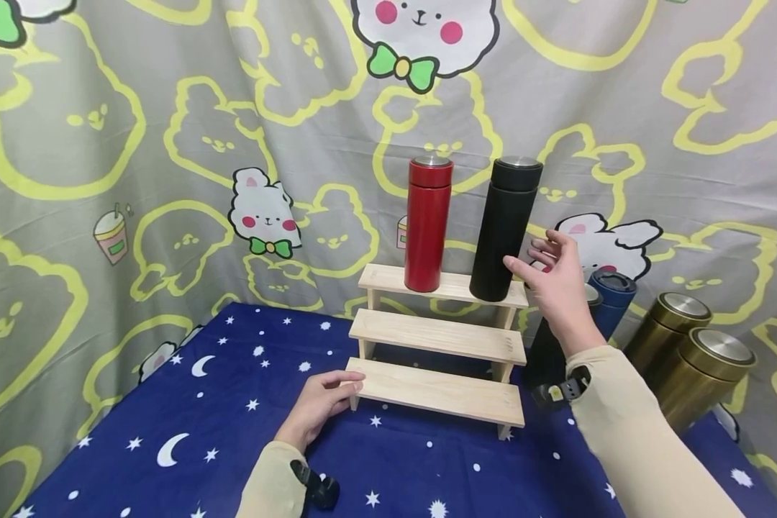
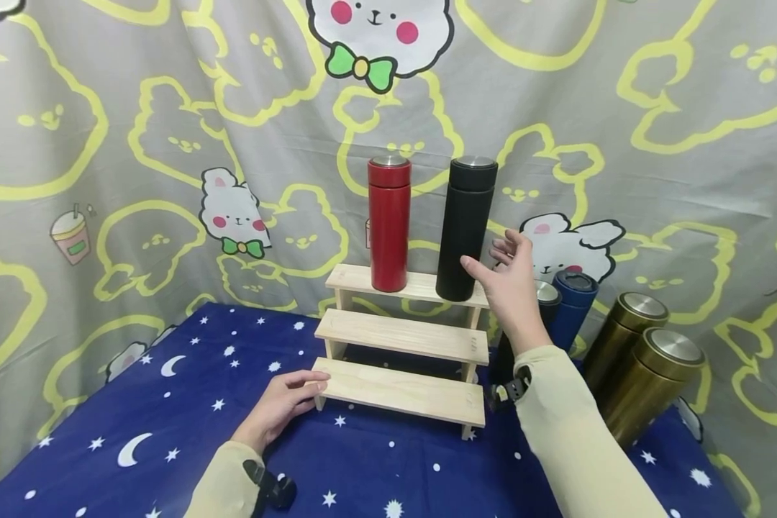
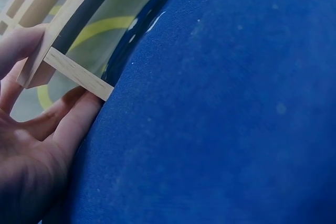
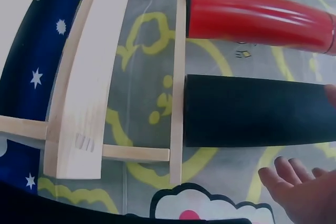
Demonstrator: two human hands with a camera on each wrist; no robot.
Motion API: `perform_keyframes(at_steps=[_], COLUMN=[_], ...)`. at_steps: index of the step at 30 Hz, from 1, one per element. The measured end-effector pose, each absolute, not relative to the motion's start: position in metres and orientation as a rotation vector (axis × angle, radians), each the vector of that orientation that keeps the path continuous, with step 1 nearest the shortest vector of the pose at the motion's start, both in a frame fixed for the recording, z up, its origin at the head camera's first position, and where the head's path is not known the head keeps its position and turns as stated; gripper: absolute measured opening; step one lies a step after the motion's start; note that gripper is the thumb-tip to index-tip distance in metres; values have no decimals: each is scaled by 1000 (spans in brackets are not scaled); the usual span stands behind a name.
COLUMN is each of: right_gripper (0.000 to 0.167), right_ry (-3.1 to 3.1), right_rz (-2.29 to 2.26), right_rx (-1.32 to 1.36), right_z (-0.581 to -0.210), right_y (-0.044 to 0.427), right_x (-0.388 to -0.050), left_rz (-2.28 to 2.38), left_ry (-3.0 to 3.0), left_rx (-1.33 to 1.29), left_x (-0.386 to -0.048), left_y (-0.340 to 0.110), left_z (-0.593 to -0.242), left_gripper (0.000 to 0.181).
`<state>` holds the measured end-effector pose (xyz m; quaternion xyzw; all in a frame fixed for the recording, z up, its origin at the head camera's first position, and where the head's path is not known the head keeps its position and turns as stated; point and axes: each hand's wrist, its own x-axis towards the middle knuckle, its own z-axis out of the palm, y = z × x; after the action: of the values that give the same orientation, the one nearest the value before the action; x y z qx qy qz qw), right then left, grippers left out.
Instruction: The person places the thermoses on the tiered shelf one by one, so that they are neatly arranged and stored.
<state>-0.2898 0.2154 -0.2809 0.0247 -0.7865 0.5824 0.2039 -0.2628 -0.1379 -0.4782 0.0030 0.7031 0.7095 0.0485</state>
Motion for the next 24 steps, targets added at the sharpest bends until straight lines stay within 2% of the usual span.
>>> perform_keyframes(at_steps=[15,24], right_gripper=[62,56], right_ry=[-2215,-2236], right_rz=[1456,1399], right_rx=[122,155], right_z=[-296,-312], right_y=[226,237], right_x=[-253,-228], left_rz=[2157,2174], left_ry=[2147,2123], left_rx=[-3,-3], left_x=[-261,-262], left_y=[-138,-138], left_z=[-479,-478], left_gripper=[30,29])
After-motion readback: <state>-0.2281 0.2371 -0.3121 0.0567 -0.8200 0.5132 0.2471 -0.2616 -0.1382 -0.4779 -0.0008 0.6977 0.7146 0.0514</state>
